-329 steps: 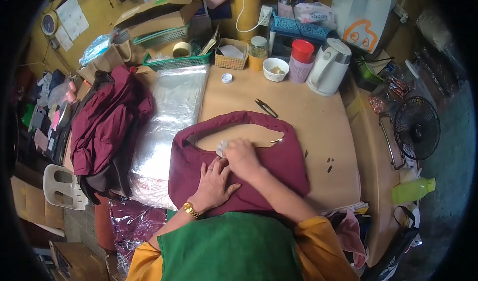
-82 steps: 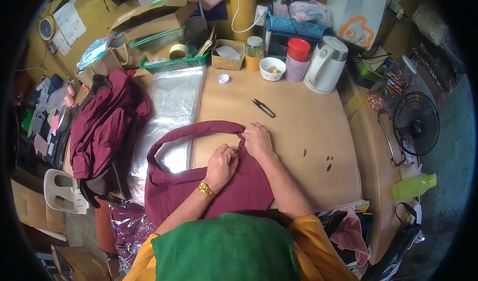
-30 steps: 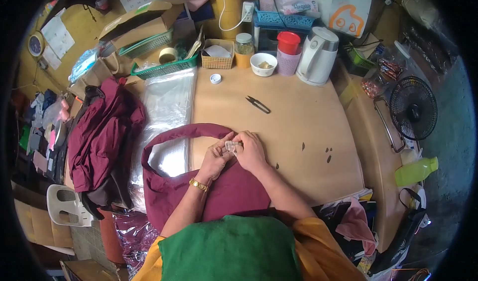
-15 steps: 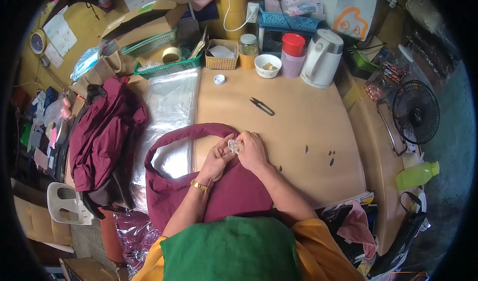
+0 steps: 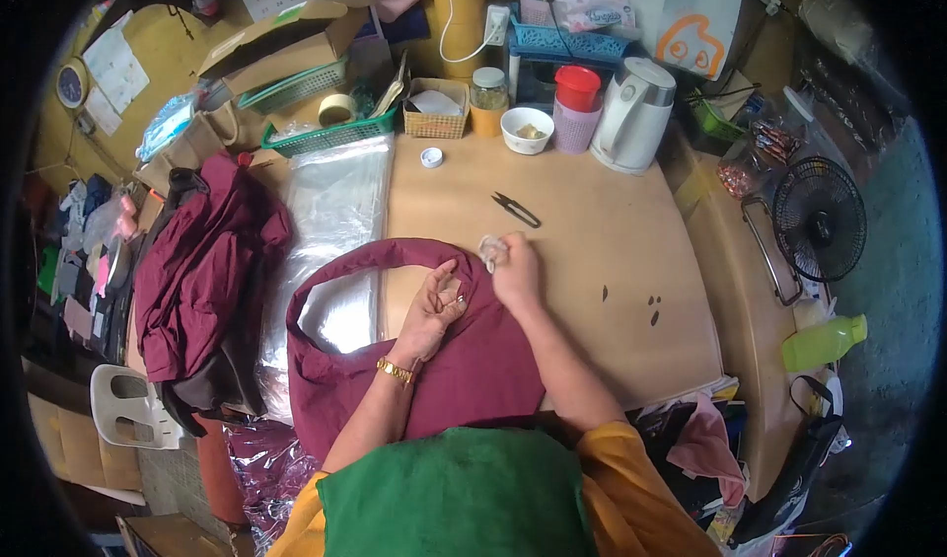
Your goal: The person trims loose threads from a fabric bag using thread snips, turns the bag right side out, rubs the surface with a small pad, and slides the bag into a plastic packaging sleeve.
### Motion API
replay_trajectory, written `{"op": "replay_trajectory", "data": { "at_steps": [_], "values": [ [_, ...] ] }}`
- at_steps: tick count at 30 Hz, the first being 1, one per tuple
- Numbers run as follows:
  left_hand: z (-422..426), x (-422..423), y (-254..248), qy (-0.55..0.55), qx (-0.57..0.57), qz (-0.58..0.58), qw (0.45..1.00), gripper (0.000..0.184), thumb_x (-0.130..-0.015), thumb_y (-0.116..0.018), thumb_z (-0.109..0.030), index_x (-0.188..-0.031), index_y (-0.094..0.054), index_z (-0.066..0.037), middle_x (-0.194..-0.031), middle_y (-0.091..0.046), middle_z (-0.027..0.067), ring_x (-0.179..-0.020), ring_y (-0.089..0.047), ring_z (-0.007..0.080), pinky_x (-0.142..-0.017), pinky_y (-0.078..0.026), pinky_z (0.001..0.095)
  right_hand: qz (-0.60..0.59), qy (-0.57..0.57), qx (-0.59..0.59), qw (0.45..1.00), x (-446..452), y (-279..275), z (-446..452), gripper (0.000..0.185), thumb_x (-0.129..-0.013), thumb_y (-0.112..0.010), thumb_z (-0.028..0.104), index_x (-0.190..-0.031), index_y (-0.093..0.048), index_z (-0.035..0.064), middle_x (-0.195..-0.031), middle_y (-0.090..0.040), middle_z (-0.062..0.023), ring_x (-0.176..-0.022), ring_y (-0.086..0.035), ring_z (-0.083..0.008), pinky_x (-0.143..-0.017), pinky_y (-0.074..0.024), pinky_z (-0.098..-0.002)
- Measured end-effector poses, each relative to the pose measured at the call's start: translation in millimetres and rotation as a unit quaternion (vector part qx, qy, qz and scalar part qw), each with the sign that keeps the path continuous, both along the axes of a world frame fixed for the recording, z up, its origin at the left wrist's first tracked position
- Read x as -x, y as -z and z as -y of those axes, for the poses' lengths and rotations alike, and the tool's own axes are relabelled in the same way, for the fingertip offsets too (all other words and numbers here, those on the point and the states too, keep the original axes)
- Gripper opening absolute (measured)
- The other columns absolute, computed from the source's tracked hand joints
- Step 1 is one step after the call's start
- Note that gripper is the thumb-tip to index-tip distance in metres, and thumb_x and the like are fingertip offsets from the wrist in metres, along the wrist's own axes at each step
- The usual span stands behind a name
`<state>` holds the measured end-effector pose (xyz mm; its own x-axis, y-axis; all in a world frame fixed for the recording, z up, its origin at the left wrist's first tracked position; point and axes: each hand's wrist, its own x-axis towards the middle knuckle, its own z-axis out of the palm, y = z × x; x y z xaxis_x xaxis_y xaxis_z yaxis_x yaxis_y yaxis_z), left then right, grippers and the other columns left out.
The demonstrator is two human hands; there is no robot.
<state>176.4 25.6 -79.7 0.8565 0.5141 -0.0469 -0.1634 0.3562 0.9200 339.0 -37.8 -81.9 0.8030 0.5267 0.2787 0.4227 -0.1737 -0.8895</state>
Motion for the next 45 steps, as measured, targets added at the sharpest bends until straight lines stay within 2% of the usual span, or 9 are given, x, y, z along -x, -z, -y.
{"op": "replay_trajectory", "data": {
  "at_steps": [1, 6, 16, 19, 29, 33, 38, 42, 45],
  "values": [
    [0.7, 0.0, -0.2, -0.001, 0.000, 0.001, 1.000, 0.070, -0.086, -0.050, 0.017, -0.149, -0.027, -0.002, -0.108, -0.058, 0.0056, -0.097, -0.057, 0.0104, -0.089, -0.045, 0.0222, -0.227, -0.059, -0.049, 0.971, -10.8, -1.8, 0.7, 0.014, -0.086, -0.064, 0.008, -0.096, -0.059, -0.0013, -0.088, -0.067, -0.0132, -0.076, -0.065, -0.0250, -0.070, -0.0511, -0.0367],
    [6.6, -5.6, 8.6, -0.052, -0.105, 0.035, 0.992, 0.069, -0.089, -0.051, 0.016, -0.150, -0.026, -0.003, -0.116, -0.059, 0.0055, -0.105, -0.058, 0.0099, -0.091, -0.047, 0.0239, 0.249, -0.139, 0.112, 0.952, 46.3, -27.8, 20.2, 0.015, -0.077, -0.065, 0.002, -0.090, -0.057, 0.0033, -0.088, -0.061, -0.0149, -0.084, -0.057, -0.0344, -0.080, -0.0467, -0.0448],
    [-2.0, -2.9, 16.0, -0.072, -0.021, 0.019, 0.997, 0.054, -0.093, -0.049, 0.010, -0.143, -0.035, -0.004, -0.109, -0.060, 0.0032, -0.096, -0.056, 0.0078, -0.089, -0.045, 0.0219, -0.241, -0.060, -0.065, 0.966, 2.7, -8.6, 9.8, 0.005, -0.093, -0.056, 0.001, -0.097, -0.057, 0.0022, -0.092, -0.065, -0.0025, -0.082, -0.062, -0.0135, -0.068, -0.0481, -0.0250],
    [4.7, -3.5, -2.3, -0.067, 0.005, 0.027, 0.997, 0.055, -0.093, -0.050, 0.010, -0.144, -0.033, -0.003, -0.105, -0.060, 0.0026, -0.094, -0.056, 0.0083, -0.089, -0.045, 0.0222, 0.182, -0.213, -0.042, 0.959, 28.0, -23.9, 22.8, 0.007, -0.087, -0.059, 0.000, -0.094, -0.057, 0.0006, -0.093, -0.066, -0.0119, -0.087, -0.065, -0.0267, -0.079, -0.0504, -0.0369],
    [0.4, -0.9, 7.8, -0.058, 0.016, 0.043, 0.997, 0.055, -0.094, -0.051, 0.009, -0.144, -0.032, -0.006, -0.091, -0.056, -0.0009, -0.084, -0.051, 0.0052, -0.080, -0.043, 0.0180, -0.176, -0.038, -0.013, 0.984, 4.2, -3.9, 0.4, 0.009, -0.088, -0.060, 0.007, -0.094, -0.057, 0.0009, -0.085, -0.067, -0.0175, -0.083, -0.066, -0.0362, -0.074, -0.0509, -0.0437],
    [5.6, -5.1, -4.9, -0.062, 0.054, 0.013, 0.997, 0.052, -0.095, -0.051, 0.007, -0.143, -0.034, -0.008, -0.085, -0.048, -0.0043, -0.079, -0.045, 0.0037, -0.077, -0.041, 0.0171, 0.176, -0.157, 0.034, 0.971, 24.8, -18.6, 17.3, 0.009, -0.089, -0.059, 0.007, -0.096, -0.060, 0.0019, -0.082, -0.069, -0.0155, -0.079, -0.069, -0.0270, -0.071, -0.0519, -0.0405],
    [6.1, -13.7, 6.3, -0.037, -0.201, -0.053, 0.977, 0.043, -0.096, -0.054, 0.002, -0.136, -0.040, -0.005, -0.097, -0.054, 0.0001, -0.090, -0.052, 0.0057, -0.083, -0.046, 0.0206, -0.152, -0.104, 0.032, 0.982, -35.8, -55.5, -28.3, 0.018, -0.086, -0.065, 0.008, -0.103, -0.060, 0.0016, -0.090, -0.067, -0.0139, -0.084, -0.067, -0.0281, -0.075, -0.0518, -0.0393],
    [4.5, -21.1, 1.0, -0.070, -0.206, -0.067, 0.974, 0.038, -0.090, -0.059, 0.005, -0.125, -0.046, -0.004, -0.085, -0.049, 0.0005, -0.077, -0.049, 0.0100, -0.071, -0.044, 0.0230, 0.121, -0.056, -0.025, 0.991, 11.9, -91.3, -28.0, 0.032, -0.084, -0.064, 0.005, -0.113, -0.049, 0.0015, -0.114, -0.049, -0.0202, -0.097, -0.057, -0.0317, -0.084, -0.0466, -0.0424],
    [-4.3, -19.5, 5.9, -0.134, -0.404, -0.032, 0.904, 0.043, -0.084, -0.063, 0.003, -0.123, -0.046, 0.000, -0.085, -0.053, 0.0086, -0.077, -0.056, 0.0222, -0.070, -0.049, 0.0320, 0.130, -0.109, -0.070, 0.983, 71.1, -69.4, 4.6, 0.019, -0.083, -0.062, 0.005, -0.095, -0.048, 0.0013, -0.088, -0.051, -0.0178, -0.083, -0.054, -0.0358, -0.074, -0.0444, -0.0439]
  ]
}}
